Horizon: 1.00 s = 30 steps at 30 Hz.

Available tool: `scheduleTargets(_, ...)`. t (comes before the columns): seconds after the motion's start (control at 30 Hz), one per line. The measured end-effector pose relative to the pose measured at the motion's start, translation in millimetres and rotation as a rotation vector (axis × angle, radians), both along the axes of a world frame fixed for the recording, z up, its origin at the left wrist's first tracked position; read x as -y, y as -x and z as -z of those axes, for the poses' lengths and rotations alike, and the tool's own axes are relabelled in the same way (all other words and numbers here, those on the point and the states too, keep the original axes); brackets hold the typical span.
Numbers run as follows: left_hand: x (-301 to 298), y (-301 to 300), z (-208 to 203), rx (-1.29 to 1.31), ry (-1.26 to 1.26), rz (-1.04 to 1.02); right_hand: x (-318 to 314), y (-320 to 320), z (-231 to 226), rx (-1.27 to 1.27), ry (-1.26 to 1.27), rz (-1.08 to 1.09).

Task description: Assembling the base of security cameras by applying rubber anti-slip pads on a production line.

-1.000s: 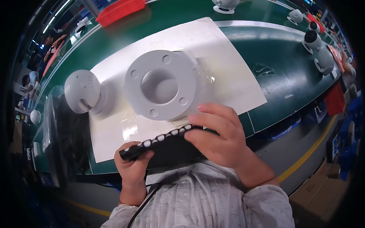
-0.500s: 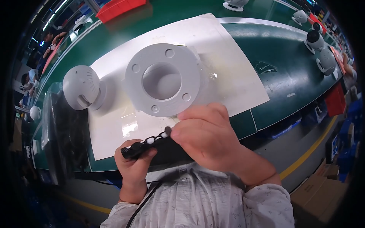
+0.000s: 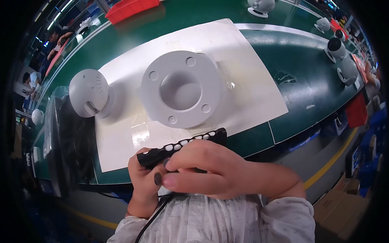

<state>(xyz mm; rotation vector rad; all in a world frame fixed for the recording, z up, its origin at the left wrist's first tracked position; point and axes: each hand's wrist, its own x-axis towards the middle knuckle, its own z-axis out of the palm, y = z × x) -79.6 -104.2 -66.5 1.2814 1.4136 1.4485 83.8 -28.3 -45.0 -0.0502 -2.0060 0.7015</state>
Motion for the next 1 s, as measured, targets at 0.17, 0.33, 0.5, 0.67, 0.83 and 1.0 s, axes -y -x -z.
scheduleTargets(0.17,-9.1,-0.6,4.3,-0.311,-0.368,-0.046,-42.7,-10.7,-40.6,-0.014,-0.088,0.212)
scheduleTargets(0.33,-17.9,-8.5,0.1,-0.256,-0.348,0.184,-79.6,2.8,-49.9,-0.112,0.158,0.117)
scheduleTargets(0.5,-21.2,-11.9,1.8,-0.296,-0.376,0.228,-85.2,-5.9,-50.8,0.029,0.221,0.141)
scheduleTargets(0.67,-21.6,-12.8,0.7,-0.321,-0.36,0.248,-77.3,-10.5,-63.9,0.287,-0.283,0.427)
scheduleTargets(0.83,-21.7,-12.0,2.3,-0.353,-0.366,0.228,-58.9,-6.0,-70.6,0.319,-0.365,0.438)
scheduleTargets(1.0,-20.7,-13.3,1.4,-0.326,-0.35,0.226,-67.9,-9.6,-70.7,0.268,-0.397,0.392)
